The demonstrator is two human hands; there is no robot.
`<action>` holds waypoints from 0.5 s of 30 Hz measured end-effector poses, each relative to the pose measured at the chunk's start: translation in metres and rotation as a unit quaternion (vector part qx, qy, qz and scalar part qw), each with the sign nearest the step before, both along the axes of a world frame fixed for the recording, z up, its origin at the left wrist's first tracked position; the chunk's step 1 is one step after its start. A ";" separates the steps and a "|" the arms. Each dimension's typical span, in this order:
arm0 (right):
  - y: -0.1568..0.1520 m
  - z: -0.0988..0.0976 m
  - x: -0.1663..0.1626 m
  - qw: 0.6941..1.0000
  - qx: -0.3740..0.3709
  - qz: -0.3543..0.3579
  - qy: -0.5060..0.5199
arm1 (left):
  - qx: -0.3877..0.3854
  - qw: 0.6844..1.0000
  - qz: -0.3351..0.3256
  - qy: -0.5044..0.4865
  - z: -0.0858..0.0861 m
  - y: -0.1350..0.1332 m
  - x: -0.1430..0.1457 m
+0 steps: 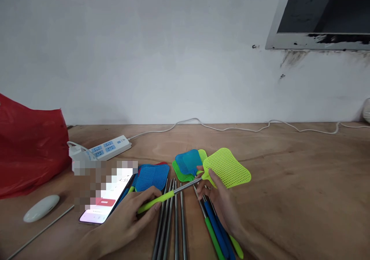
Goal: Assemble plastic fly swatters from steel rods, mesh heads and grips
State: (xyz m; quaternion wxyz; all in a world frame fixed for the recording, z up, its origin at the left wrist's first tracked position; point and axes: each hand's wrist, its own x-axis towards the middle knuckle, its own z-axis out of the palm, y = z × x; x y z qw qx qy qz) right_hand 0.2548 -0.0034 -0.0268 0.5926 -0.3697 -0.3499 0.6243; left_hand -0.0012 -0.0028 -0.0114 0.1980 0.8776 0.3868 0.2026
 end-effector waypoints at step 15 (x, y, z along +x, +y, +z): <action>-0.008 -0.003 -0.008 0.993 0.004 0.078 -0.083 | -0.036 0.993 -0.024 0.107 0.002 -0.003 0.008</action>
